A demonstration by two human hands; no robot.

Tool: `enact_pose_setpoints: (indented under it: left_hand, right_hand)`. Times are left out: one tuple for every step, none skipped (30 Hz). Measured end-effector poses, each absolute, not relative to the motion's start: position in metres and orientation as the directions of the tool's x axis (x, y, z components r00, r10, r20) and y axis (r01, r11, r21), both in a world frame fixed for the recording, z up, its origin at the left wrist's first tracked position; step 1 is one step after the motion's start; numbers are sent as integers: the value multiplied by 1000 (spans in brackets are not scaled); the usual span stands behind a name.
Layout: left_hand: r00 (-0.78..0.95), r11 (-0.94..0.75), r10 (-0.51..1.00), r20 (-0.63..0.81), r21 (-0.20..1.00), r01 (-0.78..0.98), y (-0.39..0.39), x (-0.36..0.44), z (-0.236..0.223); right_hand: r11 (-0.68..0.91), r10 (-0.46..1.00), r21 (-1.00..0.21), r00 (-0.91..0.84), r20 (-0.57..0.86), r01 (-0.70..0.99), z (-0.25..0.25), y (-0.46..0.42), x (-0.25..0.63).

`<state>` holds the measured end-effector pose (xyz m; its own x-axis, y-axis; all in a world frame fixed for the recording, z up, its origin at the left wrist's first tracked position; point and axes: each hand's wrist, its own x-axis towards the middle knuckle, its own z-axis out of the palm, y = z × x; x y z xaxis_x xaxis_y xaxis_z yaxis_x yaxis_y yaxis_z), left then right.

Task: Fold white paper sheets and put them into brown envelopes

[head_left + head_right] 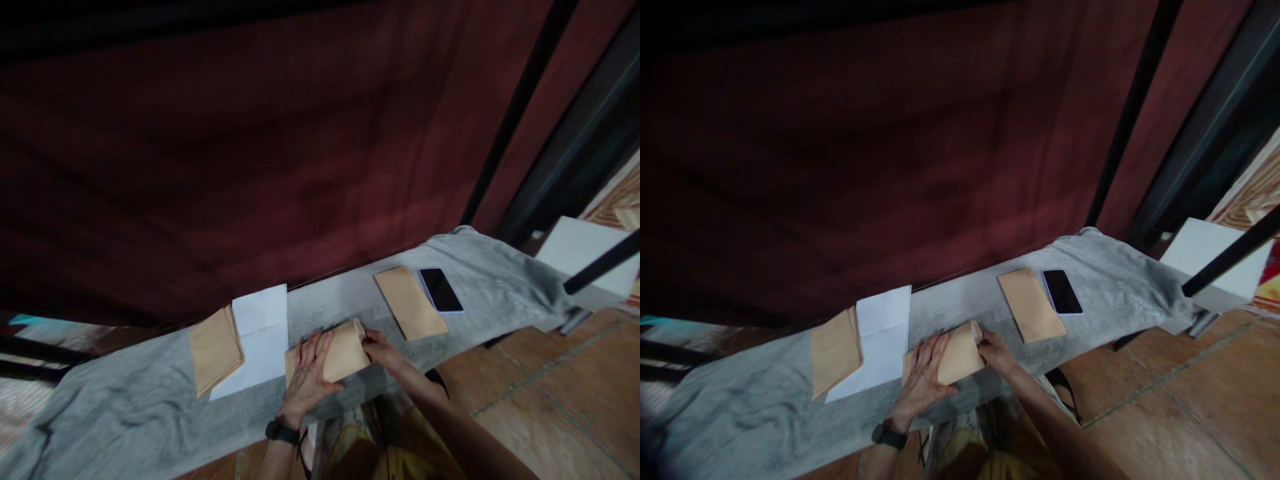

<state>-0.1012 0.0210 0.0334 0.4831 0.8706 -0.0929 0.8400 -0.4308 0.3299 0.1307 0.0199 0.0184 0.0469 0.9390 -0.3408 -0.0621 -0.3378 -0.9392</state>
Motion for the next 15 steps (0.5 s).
enact_pose_setpoints:
  left_hand:
    - [485, -433, 869, -92, 329, 839, 21, -101, 33]
    - [487, -435, 868, -92, 330, 838, 21, -102, 33]
    - [489, -436, 868, -92, 331, 837, 21, -102, 32]
    - [490, -437, 867, -94, 332, 836, 21, -102, 32]
    - [490, -437, 866, -97, 331, 837, 21, -102, 31]
    - [491, -437, 865, -102, 328, 838, 21, -102, 31]
    - [491, -436, 864, -108, 325, 839, 22, -102, 30]
    - [491, -436, 864, -114, 321, 841, 22, -102, 29]
    - [491, -434, 863, -121, 318, 843, 22, -103, 29]
    - [491, -433, 862, -126, 318, 843, 23, -103, 29]
    - [491, -433, 862, -128, 321, 842, 22, -104, 30]
    - [493, -434, 861, -122, 329, 839, 21, -105, 31]
    - [495, -436, 863, -103, 343, 832, 19, -105, 32]
    - [488, -435, 870, -66, 364, 824, 16, -106, 33]
    - [463, -423, 886, -8, 394, 816, 11, -106, 33]
  right_hand:
    - [-338, 938, -939, 52, -341, -70, 18, 20, 131]
    - [-336, 938, -939, 56, -341, -77, 18, 19, 131]
    - [-334, 939, -939, 60, -339, -85, 18, 19, 131]
    - [-331, 939, -939, 62, -337, -92, 18, 19, 132]
    - [-329, 940, -939, 64, -336, -98, 18, 19, 132]
    - [-326, 940, -939, 66, -334, -105, 18, 19, 131]
    - [-323, 941, -940, 68, -332, -112, 18, 18, 131]
    - [-320, 942, -940, 69, -329, -119, 18, 18, 131]
    - [-316, 943, -940, 69, -326, -126, 18, 18, 131]
    - [-312, 944, -941, 70, -323, -133, 18, 17, 130]
    - [-308, 945, -941, 73, -320, -140, 18, 16, 130]
    - [-305, 945, -941, 78, -318, -148, 18, 15, 129]
    - [-302, 945, -940, 85, -317, -156, 19, 13, 129]
    - [-298, 945, -941, 93, -315, -163, 19, 12, 129]
    - [-292, 945, -941, 102, -312, -171, 20, 11, 129]
